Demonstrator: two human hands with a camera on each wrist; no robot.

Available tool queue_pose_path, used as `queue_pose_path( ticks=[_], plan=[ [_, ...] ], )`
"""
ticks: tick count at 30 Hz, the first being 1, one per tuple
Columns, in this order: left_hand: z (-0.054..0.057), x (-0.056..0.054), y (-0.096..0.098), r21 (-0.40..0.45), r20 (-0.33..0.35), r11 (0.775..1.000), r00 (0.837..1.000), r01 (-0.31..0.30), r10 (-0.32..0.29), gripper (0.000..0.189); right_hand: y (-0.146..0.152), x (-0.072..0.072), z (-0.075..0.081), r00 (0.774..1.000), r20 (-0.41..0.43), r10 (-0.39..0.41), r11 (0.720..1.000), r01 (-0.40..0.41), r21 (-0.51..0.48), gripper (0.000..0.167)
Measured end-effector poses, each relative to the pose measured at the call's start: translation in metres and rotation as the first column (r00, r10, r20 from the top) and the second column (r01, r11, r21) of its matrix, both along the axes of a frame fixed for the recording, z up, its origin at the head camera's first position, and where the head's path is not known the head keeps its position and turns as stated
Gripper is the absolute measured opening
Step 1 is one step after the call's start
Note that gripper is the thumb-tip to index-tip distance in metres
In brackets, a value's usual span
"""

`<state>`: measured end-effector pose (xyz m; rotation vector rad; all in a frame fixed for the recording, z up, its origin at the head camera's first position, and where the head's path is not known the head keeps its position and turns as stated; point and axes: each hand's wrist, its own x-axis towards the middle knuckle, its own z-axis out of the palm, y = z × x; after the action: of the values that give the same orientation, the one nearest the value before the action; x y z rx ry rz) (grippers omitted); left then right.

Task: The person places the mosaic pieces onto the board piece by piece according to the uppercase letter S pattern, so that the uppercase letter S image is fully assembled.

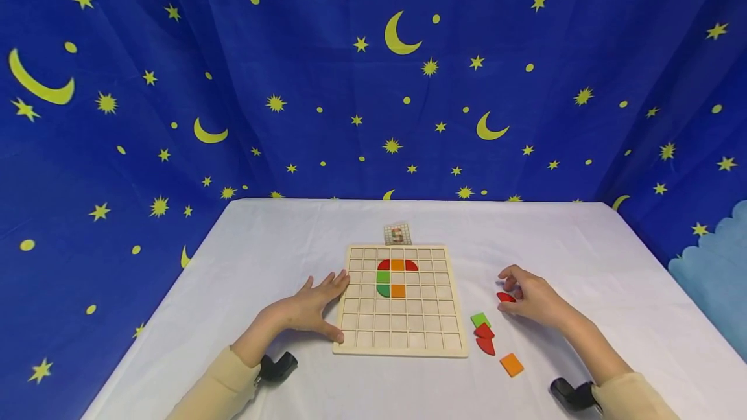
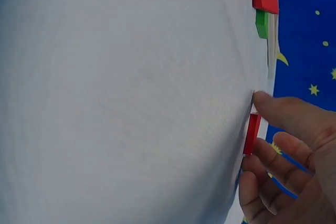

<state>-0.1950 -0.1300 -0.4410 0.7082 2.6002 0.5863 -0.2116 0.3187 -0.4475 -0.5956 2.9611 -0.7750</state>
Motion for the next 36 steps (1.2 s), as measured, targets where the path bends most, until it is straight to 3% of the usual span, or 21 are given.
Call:
queue_pose_path(
  ticks=[7,13,22,31,36],
  plan=[
    [-0.001,0.000,0.000,0.004,-0.003,1.000,1.000,0.003,-0.003,0.116,0.003,0.000,-0.003,0.998,-0.027,0.051,0.998,-0.052,-0.024,0.042],
    [-0.001,0.000,0.000,0.007,0.001,1.000,1.000,0.000,0.000,0.115,0.000,0.000,-0.005,0.999,-0.024,0.036,0.999,-0.037,-0.026,0.035],
    [0.000,0.000,0.000,0.008,0.004,1.000,1.000,0.012,-0.012,0.115,-0.005,0.001,-0.003,1.000,-0.015,0.020,1.000,-0.020,-0.017,0.040],
    [0.001,-0.001,-0.001,0.018,0.002,1.000,1.000,0.018,-0.018,0.114,-0.008,0.001,0.000,1.000,-0.016,0.011,1.000,-0.011,-0.019,0.035],
    [0.001,0.000,-0.001,0.019,0.005,1.000,1.000,0.017,-0.017,0.113,-0.009,0.001,0.009,0.997,-0.077,-0.009,0.999,0.006,-0.035,0.037]
  ],
)
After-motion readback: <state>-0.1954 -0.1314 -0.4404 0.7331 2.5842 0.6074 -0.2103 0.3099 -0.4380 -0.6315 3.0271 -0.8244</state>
